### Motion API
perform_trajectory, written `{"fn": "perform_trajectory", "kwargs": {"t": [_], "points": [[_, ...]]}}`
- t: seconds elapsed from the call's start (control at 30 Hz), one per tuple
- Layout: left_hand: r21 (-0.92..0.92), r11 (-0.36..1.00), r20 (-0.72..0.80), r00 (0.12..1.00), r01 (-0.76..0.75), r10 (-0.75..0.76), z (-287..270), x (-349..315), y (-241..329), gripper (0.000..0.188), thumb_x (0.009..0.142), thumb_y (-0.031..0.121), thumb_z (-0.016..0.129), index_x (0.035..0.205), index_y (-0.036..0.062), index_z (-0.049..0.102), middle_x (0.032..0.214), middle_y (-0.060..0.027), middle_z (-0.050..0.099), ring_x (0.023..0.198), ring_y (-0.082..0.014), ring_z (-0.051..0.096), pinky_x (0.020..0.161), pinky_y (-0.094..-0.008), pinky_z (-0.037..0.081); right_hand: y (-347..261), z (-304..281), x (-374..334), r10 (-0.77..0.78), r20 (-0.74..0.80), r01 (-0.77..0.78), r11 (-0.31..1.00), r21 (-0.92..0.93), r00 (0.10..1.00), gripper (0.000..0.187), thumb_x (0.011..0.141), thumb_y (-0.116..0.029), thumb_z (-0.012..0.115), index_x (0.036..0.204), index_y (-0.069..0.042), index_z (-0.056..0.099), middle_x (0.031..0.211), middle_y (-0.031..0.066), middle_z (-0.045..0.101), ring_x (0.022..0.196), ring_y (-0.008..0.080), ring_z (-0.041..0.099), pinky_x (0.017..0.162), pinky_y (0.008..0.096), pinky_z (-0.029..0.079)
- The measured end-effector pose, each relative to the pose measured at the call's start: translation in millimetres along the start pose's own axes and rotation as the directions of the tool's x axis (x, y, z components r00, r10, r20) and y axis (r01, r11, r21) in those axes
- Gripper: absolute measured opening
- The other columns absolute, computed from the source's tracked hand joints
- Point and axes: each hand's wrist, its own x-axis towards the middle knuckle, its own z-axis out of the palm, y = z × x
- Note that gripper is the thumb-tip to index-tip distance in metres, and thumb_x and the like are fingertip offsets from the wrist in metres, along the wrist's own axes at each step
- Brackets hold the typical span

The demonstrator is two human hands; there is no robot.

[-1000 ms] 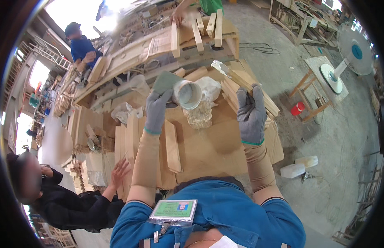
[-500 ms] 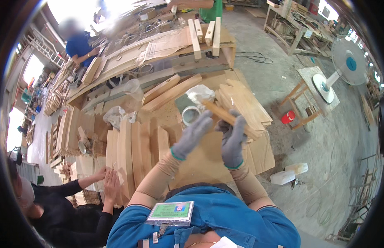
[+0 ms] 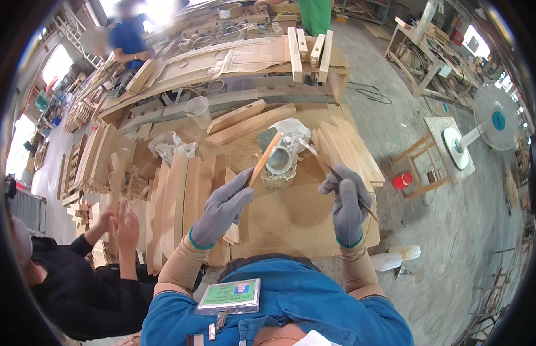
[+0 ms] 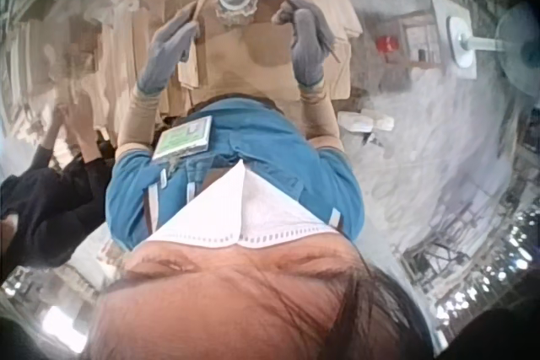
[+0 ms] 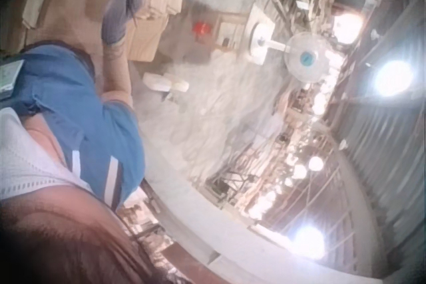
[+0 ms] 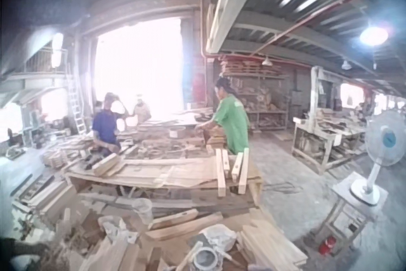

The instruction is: The person applies a filler substance into holes on wooden pieces using a brush, then mixes additional filler in a bucket using a power drill.

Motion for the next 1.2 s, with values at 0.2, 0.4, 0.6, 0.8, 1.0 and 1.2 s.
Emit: {"fn": "perform_trajectory", "kwargs": {"t": [0.2, 0.4, 0.6, 0.8, 1.0, 1.2], "points": [[0.029, 0.997, 0.027, 0.997, -0.071, 0.070, -3, -24, 3, 0.048, 0.087, 0.014, 0.063, 0.132, 0.0023, 0.049, 0.075, 0.0045, 0.050, 0.056, -0.0019, 0.042, 0.048, -0.0184, 0.036, 1, 18, -12, -0.129, 0.080, 0.132, 0.991, -0.034, 0.988, 0.019, 0.078, 0.014, 0.059, 0.089, 0.000, 0.054, 0.088, 0.0159, 0.063, 0.073, 0.0201, 0.064, 0.065, 0.0300, 0.054], [-0.028, 0.999, 0.077, 0.997, 0.020, -0.017, -9, -38, 18, 0.048, 0.087, 0.014, 0.063, 0.132, 0.0038, 0.049, 0.074, 0.0040, 0.051, 0.056, -0.0022, 0.044, 0.049, -0.0186, 0.037, 14, 23, -19, -0.278, 0.217, 0.327, 0.915, -0.236, 0.936, 0.025, 0.074, 0.008, 0.069, 0.090, -0.005, 0.056, 0.086, 0.0133, 0.065, 0.073, 0.0200, 0.065, 0.064, 0.0293, 0.053], [-0.093, 0.986, 0.196, 0.974, 0.137, -0.117, -15, -42, 25, 0.045, 0.092, 0.021, 0.055, 0.132, 0.0019, 0.048, 0.072, 0.0022, 0.052, 0.051, -0.0029, 0.043, 0.046, -0.0181, 0.037, 11, 21, -8, -0.311, 0.118, 0.332, 0.876, -0.350, 0.943, 0.029, 0.070, 0.007, 0.073, 0.089, -0.007, 0.057, 0.084, 0.0109, 0.065, 0.074, 0.0220, 0.064, 0.065, 0.0294, 0.052], [-0.308, 0.911, 0.340, 0.926, 0.274, -0.163, -22, -40, 18, 0.040, 0.095, 0.027, 0.048, 0.119, -0.0053, 0.055, 0.073, -0.0025, 0.055, 0.046, -0.0029, 0.042, 0.041, -0.0175, 0.034, 4, 20, -5, -0.408, 0.312, 0.505, 0.781, -0.367, 0.858, 0.031, 0.068, 0.007, 0.073, 0.089, -0.008, 0.057, 0.087, 0.0093, 0.064, 0.075, 0.0241, 0.064, 0.065, 0.0306, 0.052], [-0.462, 0.836, 0.380, 0.918, 0.294, -0.113, -19, -39, 22, 0.040, 0.097, 0.026, 0.043, 0.119, -0.0063, 0.052, 0.078, -0.0077, 0.059, 0.045, -0.0028, 0.044, 0.038, -0.0150, 0.035, -6, 21, -3, -0.449, 0.389, 0.578, 0.742, -0.339, 0.804, 0.032, 0.069, 0.015, 0.069, 0.087, -0.007, 0.054, 0.086, 0.0103, 0.061, 0.074, 0.0223, 0.064, 0.062, 0.0311, 0.054], [-0.645, 0.690, 0.427, 0.904, 0.329, -0.031, -18, -36, 7, 0.041, 0.097, 0.023, 0.040, 0.122, -0.0075, 0.048, 0.081, -0.0111, 0.060, 0.044, -0.0041, 0.045, 0.036, -0.0148, 0.035, -4, 27, -9, -0.409, 0.361, 0.535, 0.747, -0.395, 0.838, 0.027, 0.072, 0.012, 0.068, 0.088, -0.005, 0.054, 0.087, 0.0094, 0.060, 0.073, 0.0215, 0.063, 0.062, 0.0317, 0.054]]}}
